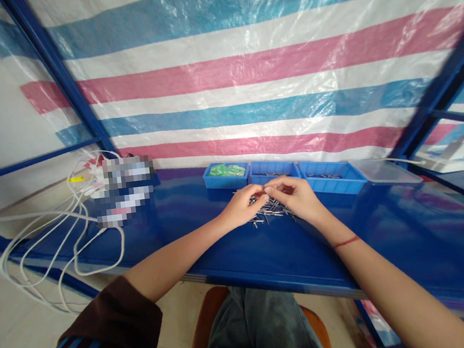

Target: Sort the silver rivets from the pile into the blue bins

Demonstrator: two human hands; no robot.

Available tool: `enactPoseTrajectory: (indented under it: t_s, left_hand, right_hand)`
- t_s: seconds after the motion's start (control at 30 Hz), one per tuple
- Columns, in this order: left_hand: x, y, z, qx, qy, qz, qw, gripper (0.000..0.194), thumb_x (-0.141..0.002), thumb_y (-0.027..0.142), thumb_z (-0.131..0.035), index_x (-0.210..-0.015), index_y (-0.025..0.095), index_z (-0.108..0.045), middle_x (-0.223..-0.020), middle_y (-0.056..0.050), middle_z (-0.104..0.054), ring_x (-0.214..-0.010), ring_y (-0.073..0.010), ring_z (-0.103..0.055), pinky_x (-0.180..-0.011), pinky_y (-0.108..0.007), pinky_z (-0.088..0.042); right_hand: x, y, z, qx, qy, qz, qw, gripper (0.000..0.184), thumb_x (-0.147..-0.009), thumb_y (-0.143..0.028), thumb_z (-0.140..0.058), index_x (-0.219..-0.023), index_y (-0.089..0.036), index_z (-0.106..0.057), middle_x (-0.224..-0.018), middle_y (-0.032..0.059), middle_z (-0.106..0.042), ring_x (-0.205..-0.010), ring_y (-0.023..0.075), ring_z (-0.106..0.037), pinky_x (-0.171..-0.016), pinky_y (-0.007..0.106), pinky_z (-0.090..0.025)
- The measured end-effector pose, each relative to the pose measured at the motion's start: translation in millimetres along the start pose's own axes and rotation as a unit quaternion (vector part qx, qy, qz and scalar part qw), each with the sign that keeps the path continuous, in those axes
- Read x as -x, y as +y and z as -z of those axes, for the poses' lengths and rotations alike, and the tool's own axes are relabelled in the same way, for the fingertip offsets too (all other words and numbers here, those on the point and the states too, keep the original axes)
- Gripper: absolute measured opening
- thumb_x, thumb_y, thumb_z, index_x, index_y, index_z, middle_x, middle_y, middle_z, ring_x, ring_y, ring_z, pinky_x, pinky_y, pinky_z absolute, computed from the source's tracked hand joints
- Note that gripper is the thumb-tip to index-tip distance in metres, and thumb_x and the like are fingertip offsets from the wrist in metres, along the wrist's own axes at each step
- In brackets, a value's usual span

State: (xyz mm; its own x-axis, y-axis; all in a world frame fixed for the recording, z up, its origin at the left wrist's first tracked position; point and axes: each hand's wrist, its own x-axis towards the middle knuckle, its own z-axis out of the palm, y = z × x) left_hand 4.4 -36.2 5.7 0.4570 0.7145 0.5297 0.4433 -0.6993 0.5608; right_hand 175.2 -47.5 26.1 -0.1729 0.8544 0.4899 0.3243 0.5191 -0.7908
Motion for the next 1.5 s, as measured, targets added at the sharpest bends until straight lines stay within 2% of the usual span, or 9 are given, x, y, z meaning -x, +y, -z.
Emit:
enactPoseTrajectory:
  t_s: [0.17, 0.53, 1.03, 1.5]
  left_hand:
    - [-0.9, -0.9, 0.1, 0.019, 0.006, 0.001, 1.0, 0.015, -0.091, 0.026, -0.047, -0.096, 0.018, -0.058, -0.096, -0.004, -0.066, -0.09, -0.0166, -0.061, -0.084, -0.03, -0.047]
    - [-0.1, 0.4, -0.1, 0.031, 0.006, 0.01, 0.999, 0.015, -0.091, 0.028, -0.05, -0.095, 0.017, -0.059, -0.094, -0.004, -0.067, -0.088, -0.0163, -0.062, -0.082, -0.029, -0.047]
    - [-0.5, 1.1, 0.5, 0.028, -0.003, 0.019, 0.999, 0.017, -0.093, 0.027, -0.045, -0.095, 0.017, -0.059, -0.091, -0.003, -0.066, -0.083, -0.0154, -0.061, -0.079, -0.028, -0.046]
    - [-0.4, 1.0, 0.8, 0.025, -0.005, 0.012, 1.0, 0.018, -0.093, 0.028, -0.044, -0.093, 0.017, -0.059, -0.089, -0.003, -0.066, -0.083, -0.0156, -0.061, -0.077, -0.027, -0.044]
  right_hand:
    - [0.3, 0.5, 0.3, -0.003, -0.001, -0.007, 1.0, 0.042, -0.066, -0.057, -0.071, -0.086, -0.019, -0.073, -0.076, 0.0055, -0.071, -0.067, 0.0177, -0.062, -0.064, 0.032, -0.051]
    - [0.8, -2.2, -0.6, -0.014, 0.015, -0.008, 1.0, 0.039, -0.062, -0.056, -0.075, -0.073, -0.019, -0.07, -0.07, 0.0044, -0.068, -0.065, 0.0167, -0.06, -0.062, 0.031, -0.05]
    - [1.0, 2.0, -1.3, -0.042, 0.003, -0.014, 0.999, 0.035, -0.061, -0.049, -0.078, -0.076, -0.019, -0.071, -0.071, 0.0034, -0.069, -0.064, 0.0158, -0.06, -0.063, 0.03, -0.05]
    - [0.8, -1.2, -1.3, -0.044, -0.005, -0.015, 0.999, 0.034, -0.062, -0.05, -0.077, -0.075, -0.019, -0.07, -0.071, 0.0031, -0.069, -0.063, 0.0152, -0.06, -0.062, 0.03, -0.05]
